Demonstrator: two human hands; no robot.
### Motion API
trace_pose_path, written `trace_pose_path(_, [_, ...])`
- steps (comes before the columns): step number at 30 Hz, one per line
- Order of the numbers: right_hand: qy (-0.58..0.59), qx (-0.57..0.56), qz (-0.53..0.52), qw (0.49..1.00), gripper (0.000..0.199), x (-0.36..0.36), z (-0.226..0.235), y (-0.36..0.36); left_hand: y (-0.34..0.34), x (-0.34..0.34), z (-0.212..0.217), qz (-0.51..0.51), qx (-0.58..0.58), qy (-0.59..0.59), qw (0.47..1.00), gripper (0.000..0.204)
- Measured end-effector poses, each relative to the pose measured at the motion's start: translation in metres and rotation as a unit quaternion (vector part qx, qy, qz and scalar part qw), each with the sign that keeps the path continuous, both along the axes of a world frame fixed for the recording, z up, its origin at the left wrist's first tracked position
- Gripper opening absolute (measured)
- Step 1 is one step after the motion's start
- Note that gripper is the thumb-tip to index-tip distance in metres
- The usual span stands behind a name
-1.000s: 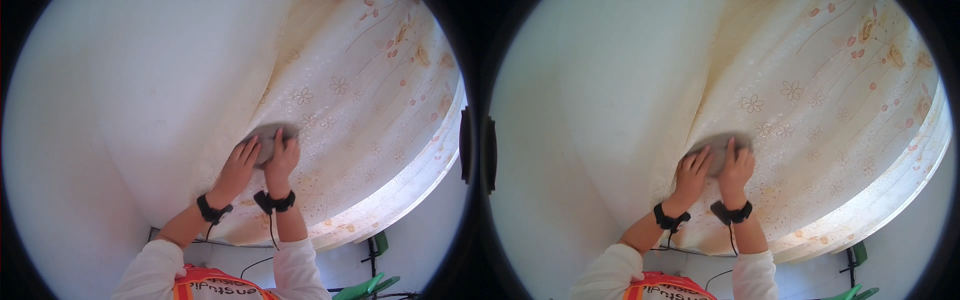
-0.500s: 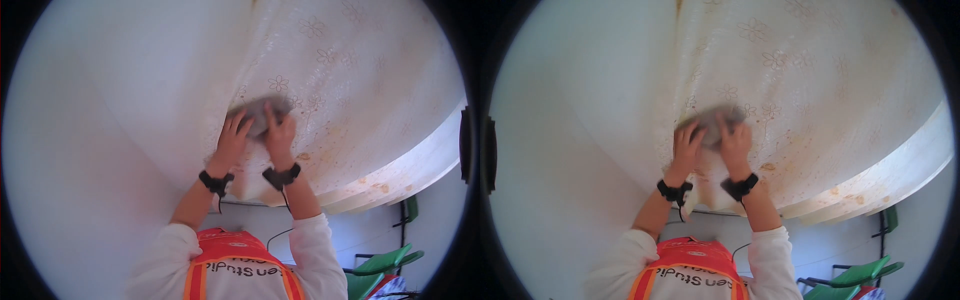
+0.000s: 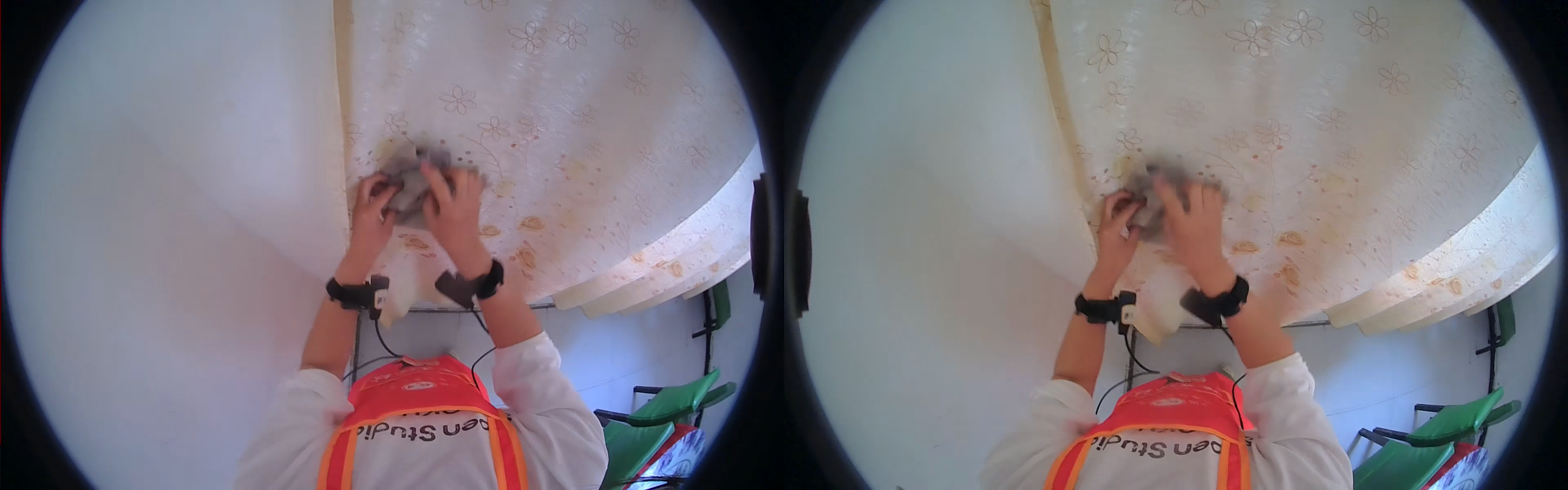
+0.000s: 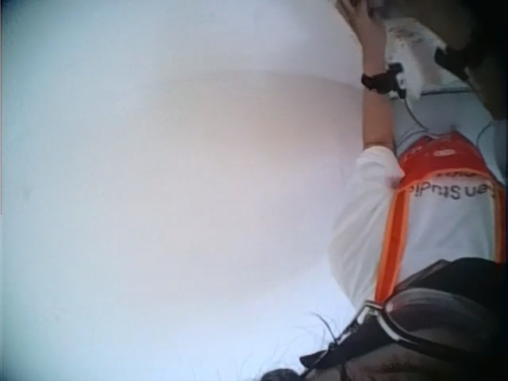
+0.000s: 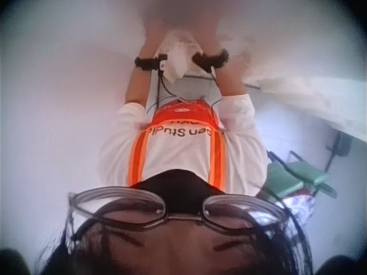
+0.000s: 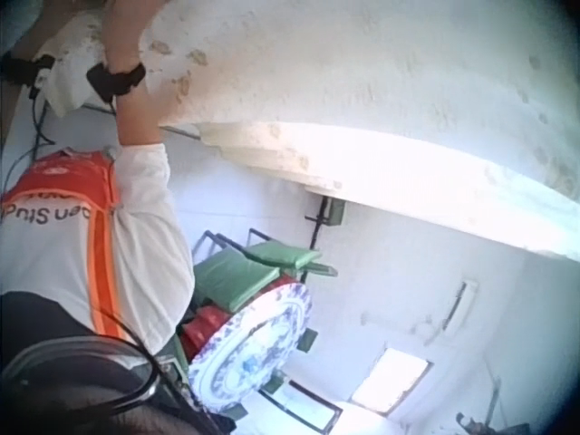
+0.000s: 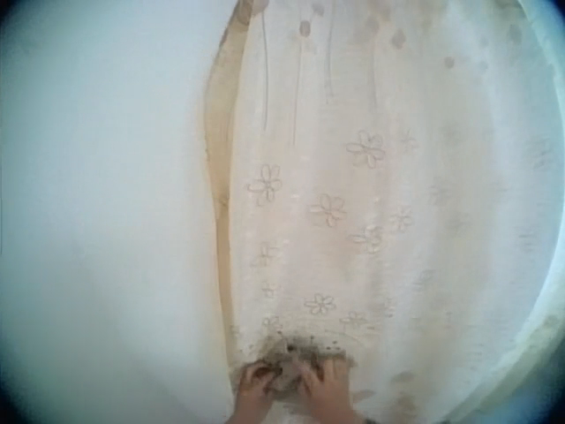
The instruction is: Cleaning a green chair, a wall, and a large round dining table using a cloth.
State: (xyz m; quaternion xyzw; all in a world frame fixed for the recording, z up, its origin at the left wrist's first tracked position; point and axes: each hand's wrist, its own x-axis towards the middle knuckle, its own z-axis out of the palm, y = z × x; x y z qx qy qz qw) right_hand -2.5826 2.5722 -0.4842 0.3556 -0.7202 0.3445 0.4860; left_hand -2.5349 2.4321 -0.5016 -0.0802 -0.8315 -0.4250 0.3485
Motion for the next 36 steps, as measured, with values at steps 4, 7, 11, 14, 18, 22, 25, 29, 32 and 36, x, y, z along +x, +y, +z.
trace_pose_path(4, [-0.073,0.060,0.114,0.989,0.050,0.024,-0.049,-0.031,-0.018,0.004,-0.037,0.021,0.012,0.017,1.000,0.035])
trace_pose_path(7, [-0.151,0.131,0.032,0.979,0.047,0.008,-0.041,-0.029,-0.016,0.014,-0.018,-0.042,0.017,-0.043,0.998,0.040])
trace_pose_path(11, [-0.136,0.150,0.028,0.979,0.049,-0.004,-0.047,-0.037,-0.039,0.045,-0.025,-0.054,0.131,-0.073,0.987,0.040])
trace_pose_path(14, [-0.141,0.115,0.034,0.983,0.049,0.001,-0.048,-0.035,-0.057,0.060,-0.041,0.027,0.221,-0.041,0.974,0.042])
trace_pose_path(18, [-0.093,0.121,0.039,0.988,0.050,0.003,-0.049,-0.030,-0.065,0.067,-0.028,0.116,0.134,0.049,0.983,0.045])
trace_pose_path(22, [-0.175,0.102,0.023,0.979,0.052,0.016,-0.028,-0.022,-0.060,0.061,-0.005,0.053,0.057,0.069,0.995,0.051])
trace_pose_path(25, [-0.046,0.056,-0.017,0.997,0.055,0.022,0.022,-0.030,-0.066,0.057,0.030,0.068,-0.106,0.085,0.988,0.054])
trace_pose_path(29, [0.133,-0.042,-0.143,0.980,0.052,0.045,0.123,-0.020,-0.068,0.054,0.040,0.203,-0.276,0.032,0.939,0.056])
trace_pose_path(32, [0.244,-0.063,-0.204,0.946,0.047,0.040,0.204,-0.018,-0.071,0.050,0.023,0.261,-0.345,0.052,0.900,0.055])
trace_pose_path(36, [0.371,0.031,-0.312,0.874,0.043,0.039,0.298,-0.020,-0.071,0.052,0.014,0.345,-0.366,0.062,0.862,0.057])
